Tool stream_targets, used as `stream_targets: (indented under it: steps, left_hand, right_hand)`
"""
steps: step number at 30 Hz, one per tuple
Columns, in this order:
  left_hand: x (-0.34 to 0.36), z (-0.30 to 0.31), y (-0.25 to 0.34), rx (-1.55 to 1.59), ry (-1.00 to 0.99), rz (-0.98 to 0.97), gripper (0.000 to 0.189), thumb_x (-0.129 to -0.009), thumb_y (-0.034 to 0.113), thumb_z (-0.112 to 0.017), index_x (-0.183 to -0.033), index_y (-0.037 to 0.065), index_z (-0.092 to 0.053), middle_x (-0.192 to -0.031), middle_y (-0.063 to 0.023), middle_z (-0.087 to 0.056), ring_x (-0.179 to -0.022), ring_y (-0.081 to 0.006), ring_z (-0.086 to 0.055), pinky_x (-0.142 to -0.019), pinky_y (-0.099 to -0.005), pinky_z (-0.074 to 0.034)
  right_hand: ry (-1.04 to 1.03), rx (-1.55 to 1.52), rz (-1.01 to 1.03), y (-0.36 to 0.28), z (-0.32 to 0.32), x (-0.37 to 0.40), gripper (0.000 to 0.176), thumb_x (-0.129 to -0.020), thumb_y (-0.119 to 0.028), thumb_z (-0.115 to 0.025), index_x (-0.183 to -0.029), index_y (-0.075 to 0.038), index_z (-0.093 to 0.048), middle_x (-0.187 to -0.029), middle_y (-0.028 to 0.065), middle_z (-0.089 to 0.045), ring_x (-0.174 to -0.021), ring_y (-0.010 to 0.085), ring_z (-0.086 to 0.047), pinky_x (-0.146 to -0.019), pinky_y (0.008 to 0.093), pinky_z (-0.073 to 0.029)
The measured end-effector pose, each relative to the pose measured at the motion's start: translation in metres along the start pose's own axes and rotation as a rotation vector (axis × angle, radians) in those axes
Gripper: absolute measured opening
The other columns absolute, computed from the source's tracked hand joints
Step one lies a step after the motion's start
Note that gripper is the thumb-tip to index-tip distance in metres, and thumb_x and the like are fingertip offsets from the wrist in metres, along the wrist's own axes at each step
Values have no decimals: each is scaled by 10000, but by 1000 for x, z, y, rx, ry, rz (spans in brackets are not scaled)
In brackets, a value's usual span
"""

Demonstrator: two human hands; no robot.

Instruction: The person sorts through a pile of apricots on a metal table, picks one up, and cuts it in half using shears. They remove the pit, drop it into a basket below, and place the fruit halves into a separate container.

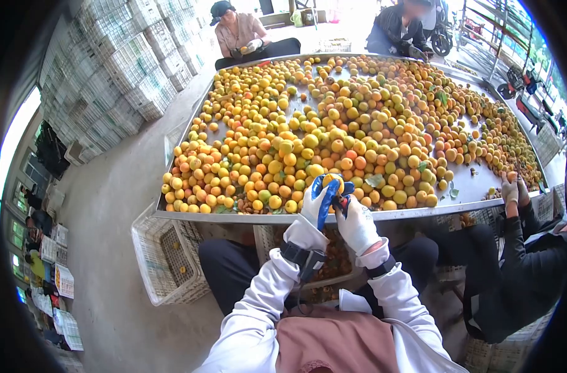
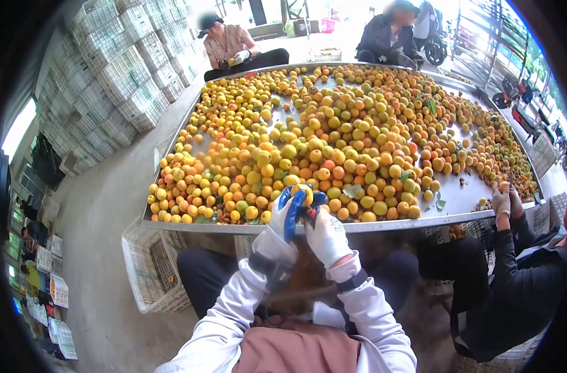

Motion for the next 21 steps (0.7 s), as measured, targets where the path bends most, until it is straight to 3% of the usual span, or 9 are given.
stream_targets:
  steps: [3, 6, 7, 12, 14, 15, 21]
  left_hand:
    - [-11, 7, 2, -94, 142, -177, 278, -949, 181, -690, -1139, -2, -604, -1023, -81, -688, -942, -178, -698, -827, -304, -573]
    - [-14, 16, 6, -265, 175, -223, 282, -923, 152, -723, -1126, -6, -605, -1007, -74, -687, -889, -145, -689, -779, -275, -570]
    - [-14, 21, 4, -295, 222, -140, 289, -903, 121, -742, -1122, -8, -603, -991, -69, -690, -842, -122, -678, -738, -256, -566]
    - [-16, 34, -3, -305, 236, -143, 231, -926, 122, -709, -1092, -17, -628, -929, -58, -683, -790, -126, -669, -704, -256, -557]
    - [-17, 37, -7, -234, 203, -94, 239, -924, 133, -715, -1084, -7, -606, -937, -60, -679, -790, -127, -676, -700, -265, -575]
    - [-16, 35, -6, -196, 195, -79, 226, -929, 138, -709, -1070, -6, -607, -915, -58, -672, -777, -136, -680, -685, -271, -577]
    - [-12, 15, -4, -104, 248, -7, 230, -949, 247, -685, -1016, 34, -627, -831, -47, -648, -729, -226, -718, -584, -288, -553]
  right_hand:
    - [29, 65, -39, -5, -8, -12, 167, -906, -160, -660, -951, -27, -571, -847, 220, -677, -819, 440, -655, -683, 484, -521]
    - [8, 66, -76, -6, -13, -17, 177, -905, -164, -662, -975, -26, -574, -860, 235, -671, -834, 439, -653, -698, 484, -523]
    - [5, 36, -50, -2, -18, -18, 196, -923, -194, -642, -993, -21, -580, -869, 222, -681, -844, 432, -658, -714, 488, -524]
    - [-58, -182, -23, 9, -31, -19, 212, -957, -190, -594, -1020, 12, -609, -897, 220, -696, -869, 417, -668, -744, 462, -519]
    - [-139, -468, -127, 20, -44, -19, 191, -961, -131, -580, -1015, 40, -643, -863, 118, -677, -794, 212, -632, -727, 364, -490]
    - [-156, -574, -174, 21, -46, -17, 217, -985, -158, -570, -1022, 38, -655, -865, 27, -653, -807, 105, -552, -725, 304, -471]
    - [-234, -993, -446, 25, -61, -16, 233, -997, -200, -558, -1037, -1, -674, -909, 3, -657, -833, 78, -581, -723, 256, -468]
Point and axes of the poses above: each hand's wrist, its own x-axis away from the middle knuckle, its own z-axis out of the back of the hand, y = z × x, the point moved 3 cm from there along -x, towards the middle knuckle
